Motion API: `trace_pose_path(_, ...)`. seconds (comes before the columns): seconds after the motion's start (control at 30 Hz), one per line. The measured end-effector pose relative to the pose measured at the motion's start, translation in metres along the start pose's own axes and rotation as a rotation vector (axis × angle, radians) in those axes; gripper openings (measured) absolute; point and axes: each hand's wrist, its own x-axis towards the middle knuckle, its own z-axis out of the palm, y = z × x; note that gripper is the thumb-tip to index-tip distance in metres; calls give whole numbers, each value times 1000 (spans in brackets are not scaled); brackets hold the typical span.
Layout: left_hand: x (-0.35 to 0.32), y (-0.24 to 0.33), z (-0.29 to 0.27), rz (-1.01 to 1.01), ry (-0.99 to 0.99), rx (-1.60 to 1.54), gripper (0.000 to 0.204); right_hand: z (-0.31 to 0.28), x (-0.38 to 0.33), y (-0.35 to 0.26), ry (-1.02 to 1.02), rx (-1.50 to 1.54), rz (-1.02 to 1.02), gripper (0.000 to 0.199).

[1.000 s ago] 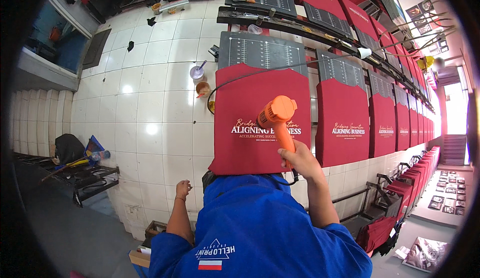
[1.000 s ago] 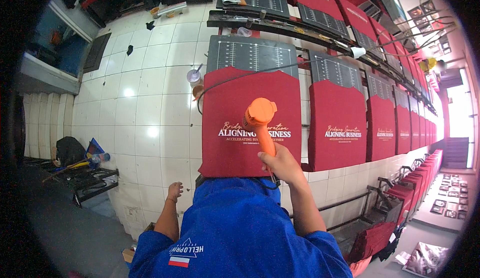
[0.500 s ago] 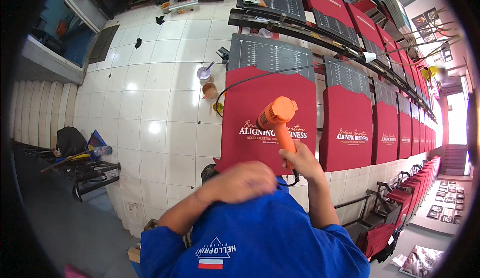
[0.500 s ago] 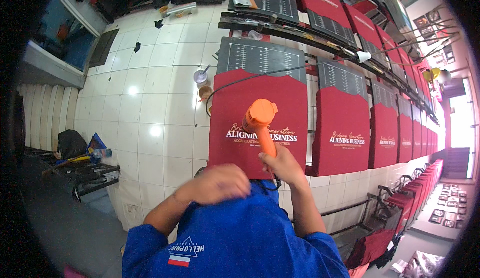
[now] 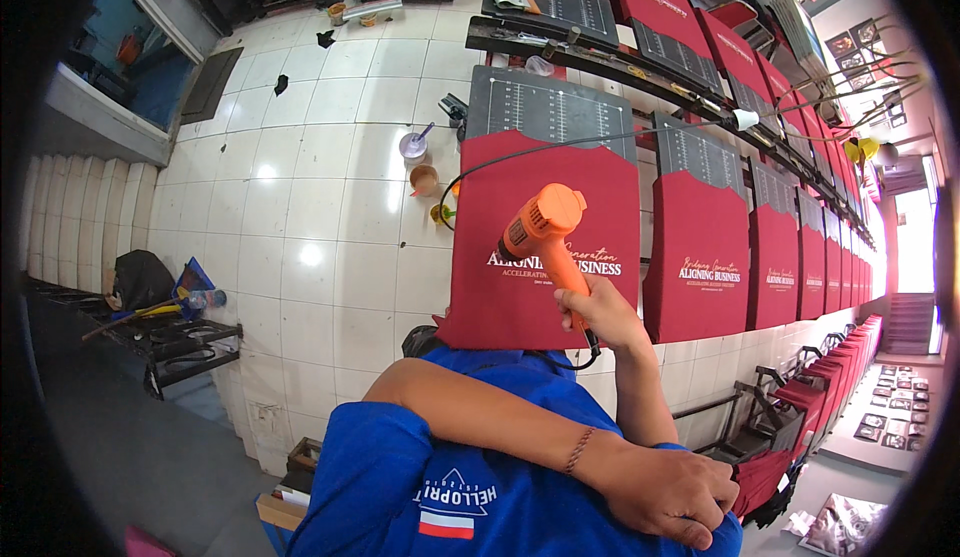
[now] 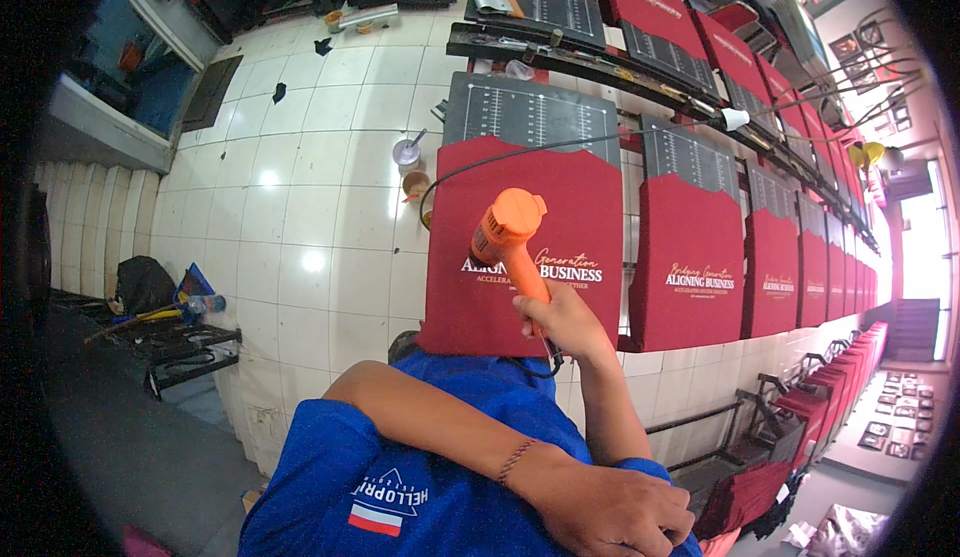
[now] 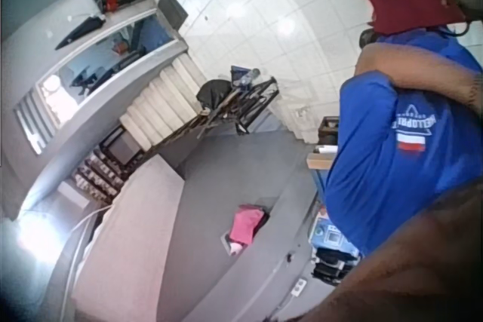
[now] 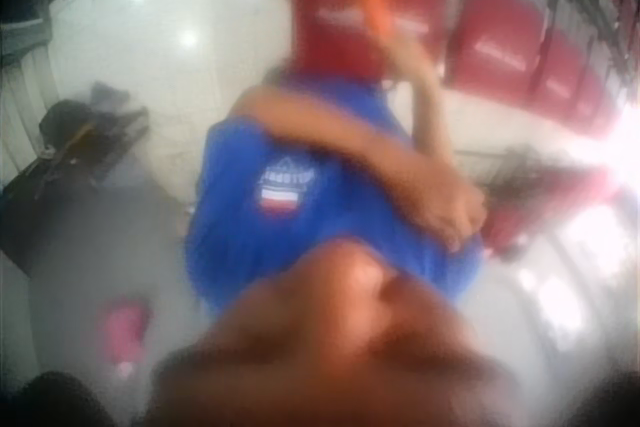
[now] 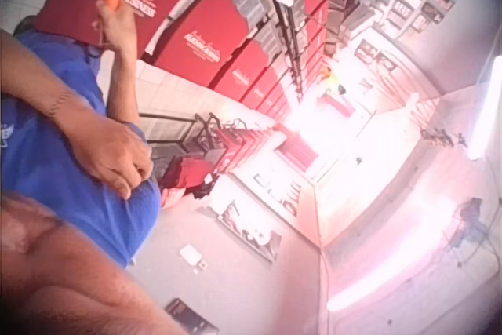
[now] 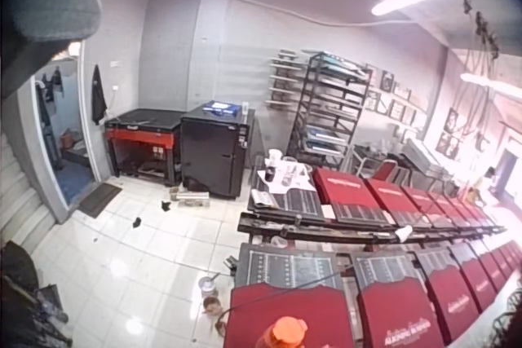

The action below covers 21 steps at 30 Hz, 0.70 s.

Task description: The person cures screen-printed shirts using a heat gun. They move along a carousel of red shirts, hovering the tool over the printed graphics and briefly touching the fabric by hand.

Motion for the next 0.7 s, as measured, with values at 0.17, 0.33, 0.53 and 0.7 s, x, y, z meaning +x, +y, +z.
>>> trace_pose_path(0.17,4,5,1,6,18,6,31,11,0,1,2,-47,6,23)
trace_pose_path(0.33,-8,-4,11,-125,-31,-30,42,20,-2,0,-1,-47,-10,23)
trace_pose_path(0.53,-16,3,15,-141,9,-62,42,20,3,0,-3,-41,-44,21)
trace_pose_path(0.7,-19,4,13,-203,-77,-6,40,21,3,-3,37,6,-77,21)
